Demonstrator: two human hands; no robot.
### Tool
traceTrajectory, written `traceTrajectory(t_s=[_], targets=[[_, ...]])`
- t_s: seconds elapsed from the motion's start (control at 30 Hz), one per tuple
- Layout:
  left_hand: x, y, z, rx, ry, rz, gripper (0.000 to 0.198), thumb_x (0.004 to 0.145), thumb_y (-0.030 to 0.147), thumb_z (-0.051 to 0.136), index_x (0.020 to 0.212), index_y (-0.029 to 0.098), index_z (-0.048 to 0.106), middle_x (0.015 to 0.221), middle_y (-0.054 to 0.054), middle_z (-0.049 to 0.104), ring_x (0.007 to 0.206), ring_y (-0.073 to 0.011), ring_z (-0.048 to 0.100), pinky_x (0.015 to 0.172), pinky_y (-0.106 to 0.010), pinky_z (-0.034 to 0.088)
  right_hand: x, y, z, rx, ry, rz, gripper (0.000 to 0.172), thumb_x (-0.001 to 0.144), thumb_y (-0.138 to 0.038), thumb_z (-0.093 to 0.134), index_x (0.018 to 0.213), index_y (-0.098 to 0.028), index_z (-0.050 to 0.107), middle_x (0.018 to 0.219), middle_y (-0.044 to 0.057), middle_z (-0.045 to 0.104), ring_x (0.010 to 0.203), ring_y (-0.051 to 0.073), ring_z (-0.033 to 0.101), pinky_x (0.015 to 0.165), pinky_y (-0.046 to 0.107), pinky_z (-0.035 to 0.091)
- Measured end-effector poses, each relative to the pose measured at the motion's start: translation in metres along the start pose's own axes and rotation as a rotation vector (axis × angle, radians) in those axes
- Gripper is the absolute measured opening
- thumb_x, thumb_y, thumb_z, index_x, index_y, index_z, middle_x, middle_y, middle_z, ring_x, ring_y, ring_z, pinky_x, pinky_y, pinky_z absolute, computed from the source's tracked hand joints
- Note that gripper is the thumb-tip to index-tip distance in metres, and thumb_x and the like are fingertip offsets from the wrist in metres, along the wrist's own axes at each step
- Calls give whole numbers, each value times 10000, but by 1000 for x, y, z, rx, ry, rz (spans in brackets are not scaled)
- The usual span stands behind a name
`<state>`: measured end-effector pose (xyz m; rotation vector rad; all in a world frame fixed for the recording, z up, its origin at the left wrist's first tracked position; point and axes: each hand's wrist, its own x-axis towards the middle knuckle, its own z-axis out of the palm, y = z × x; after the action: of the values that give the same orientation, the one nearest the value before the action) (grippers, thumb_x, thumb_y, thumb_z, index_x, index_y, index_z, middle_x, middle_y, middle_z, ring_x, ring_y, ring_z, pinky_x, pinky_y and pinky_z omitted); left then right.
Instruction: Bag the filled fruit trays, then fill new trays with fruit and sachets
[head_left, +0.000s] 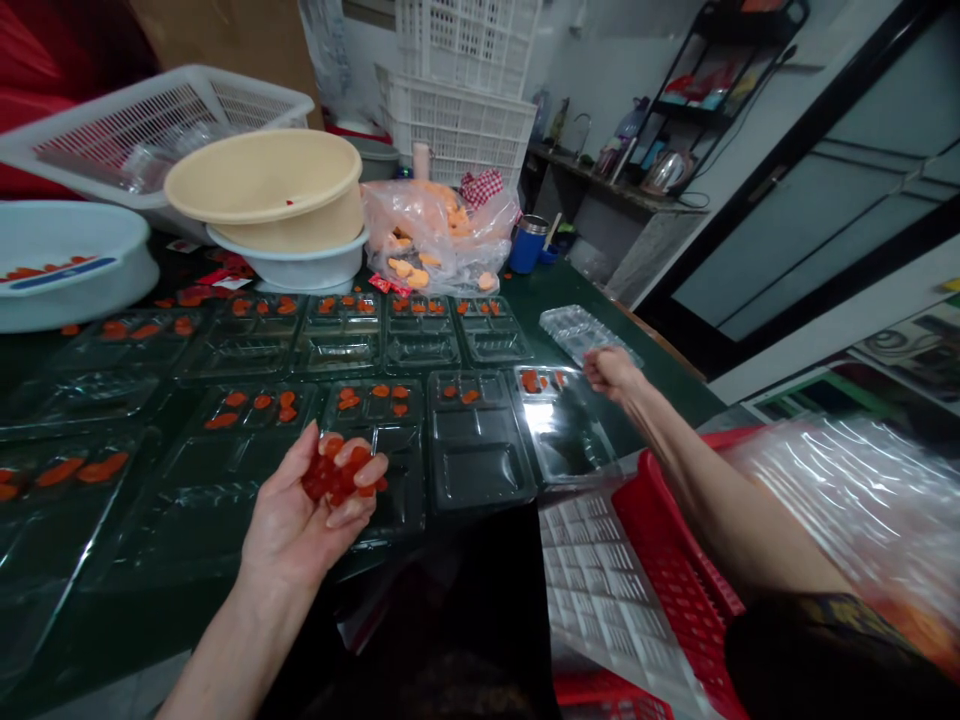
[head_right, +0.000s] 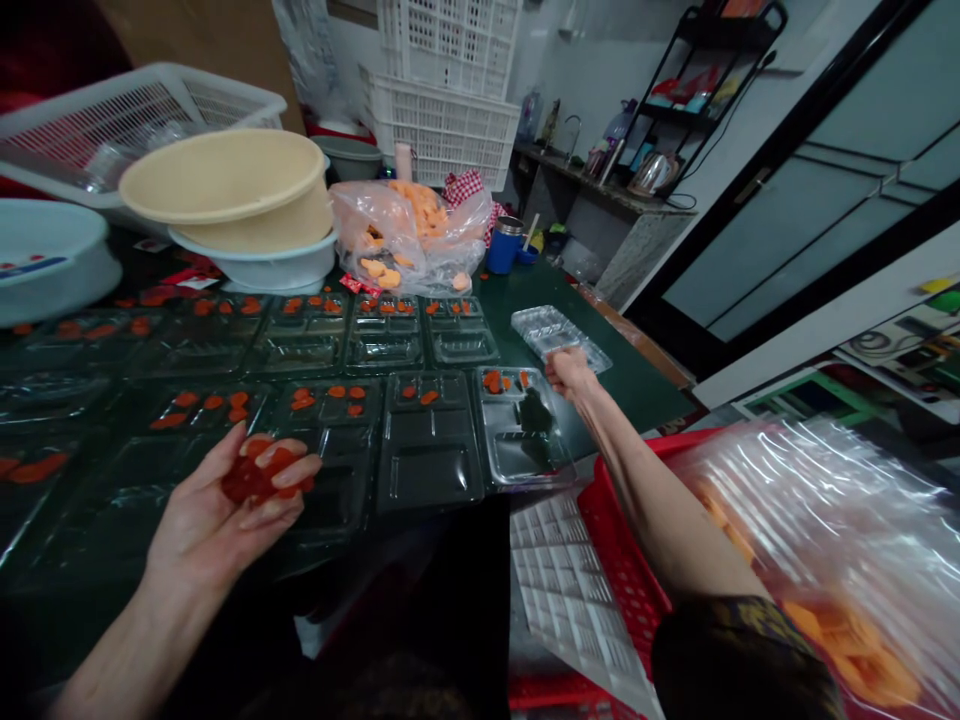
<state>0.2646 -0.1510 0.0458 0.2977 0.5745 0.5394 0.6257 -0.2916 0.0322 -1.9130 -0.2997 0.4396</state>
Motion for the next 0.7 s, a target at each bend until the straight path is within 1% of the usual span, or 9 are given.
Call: traceTrajectory(t_s=[0.1,0.23,0.37,0.4,0.5,0.6,0.63,0.7], targets=[[-1,0,-3,-9,-23,-5,287,902,273,343,646,162,411,634,-1,383,483,-95,437,263,-131,271,-12,-4,-9,-243,-66,58,153,748,-197,573,640,-181,466,412,-62,378,326,50,268,338,189,141],[-1,-2,-4,-4,-35,-4,295,896,278,361,631,162,417,627,0,382,487,-99,436,260,-133,275,-19,-6,-10,-482,-119,50,143,785,-228,555,667,-170,499,442,-55,395,352,52,311,357,191,179],[-2,-2,-5,16,-12,9,287,894,277,369,642,160,440,635,-4,400,487,-97,432,256,-132,279,-21,-7,-7,-630,-206,61,19,819,-166,494,822,-174,511,467,-78,377,344,53,301,352,189,202],[-3,-2,-6,16,-9,13,287,893,276,369,641,160,442,635,-5,401,488,-97,432,255,-131,279,-21,-8,-6,-662,-221,52,44,822,-152,498,861,-169,512,490,-80,388,354,50,308,355,183,217],[-4,-1,-8,10,-17,11,286,892,267,370,636,159,436,631,-5,393,495,-99,434,253,-129,281,-19,-8,-8,-758,-251,6,66,840,-180,537,889,-136,536,623,-53,485,445,44,402,404,170,326],[-6,0,-10,9,-18,14,289,890,264,371,626,160,427,629,-6,388,493,-100,430,248,-129,277,-12,-7,-12,-828,-281,-35,152,864,-265,539,896,-120,571,796,-3,574,622,77,534,548,218,466],[-6,1,-10,11,-12,16,293,891,265,367,624,161,426,632,-8,393,491,-99,428,246,-130,275,-9,-6,-14,-839,-285,-48,172,869,-284,533,907,-122,578,826,7,586,660,89,554,583,238,486],[-7,2,-11,17,2,19,302,894,270,357,622,160,426,645,-15,408,488,-98,424,243,-131,274,-5,-4,-16,-836,-278,-91,180,872,-291,527,897,-122,583,821,9,596,663,92,564,599,250,494]])
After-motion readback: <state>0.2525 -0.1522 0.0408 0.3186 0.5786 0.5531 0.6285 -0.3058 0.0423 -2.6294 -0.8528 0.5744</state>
